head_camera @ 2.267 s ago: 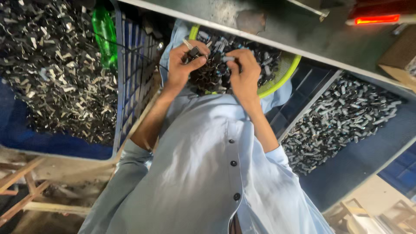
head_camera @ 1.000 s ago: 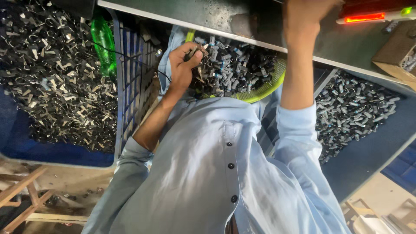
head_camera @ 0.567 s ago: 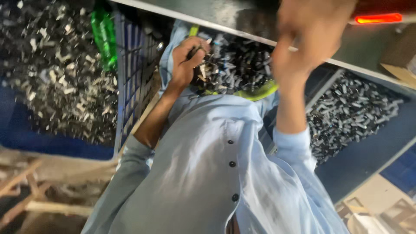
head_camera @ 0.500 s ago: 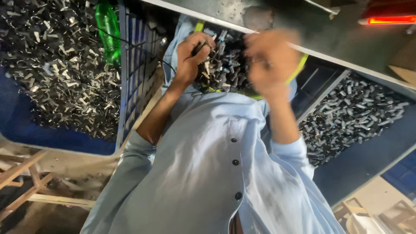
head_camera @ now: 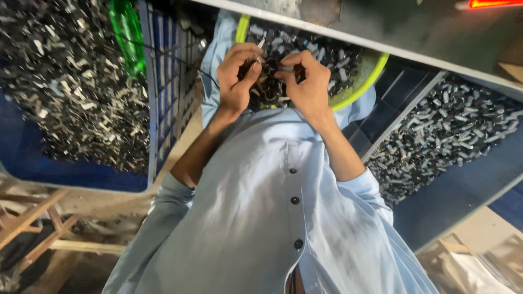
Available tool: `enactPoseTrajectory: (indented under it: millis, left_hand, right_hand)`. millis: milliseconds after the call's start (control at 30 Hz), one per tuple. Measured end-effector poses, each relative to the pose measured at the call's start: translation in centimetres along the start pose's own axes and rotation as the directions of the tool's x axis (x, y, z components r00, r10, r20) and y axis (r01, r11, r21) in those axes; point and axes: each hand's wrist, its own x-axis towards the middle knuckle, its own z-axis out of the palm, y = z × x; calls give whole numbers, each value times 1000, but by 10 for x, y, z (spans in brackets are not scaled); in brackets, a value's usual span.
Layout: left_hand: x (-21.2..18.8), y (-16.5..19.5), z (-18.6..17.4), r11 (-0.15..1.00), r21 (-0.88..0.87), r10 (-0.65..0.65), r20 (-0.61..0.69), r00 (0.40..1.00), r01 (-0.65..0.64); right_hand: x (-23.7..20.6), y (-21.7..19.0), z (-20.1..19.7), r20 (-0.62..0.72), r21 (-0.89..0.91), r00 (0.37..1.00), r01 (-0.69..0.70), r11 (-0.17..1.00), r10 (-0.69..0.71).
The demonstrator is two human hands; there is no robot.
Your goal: The person scoops small keychains from a blue bin into a green basket, then repeatedly picks them up one by one and places them into a machine slot. The person continues this repetitive handling throughout the clip.
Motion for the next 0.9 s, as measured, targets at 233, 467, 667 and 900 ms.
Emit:
enactPoseTrajectory:
  millis: [233,467,667,900]
  left_hand:
    - [16,24,-8,933,355,-36,268,963,-64]
    - [26,36,5,793,548,50,375,926,-265]
    - [23,30,11,774,576,54,353,934,-263]
    - [15,27,7,795,551,51,356,933,-253]
  right_hand:
    - [-12,18,3,-114,-175,969,198,965,-219]
    - [-17,32,10,-86,401,985,-105,910,151]
    - [-22,30,5,-108,142,991,-63,988,79]
    - [-23,27,-6,-255,231,967,77,970,-16]
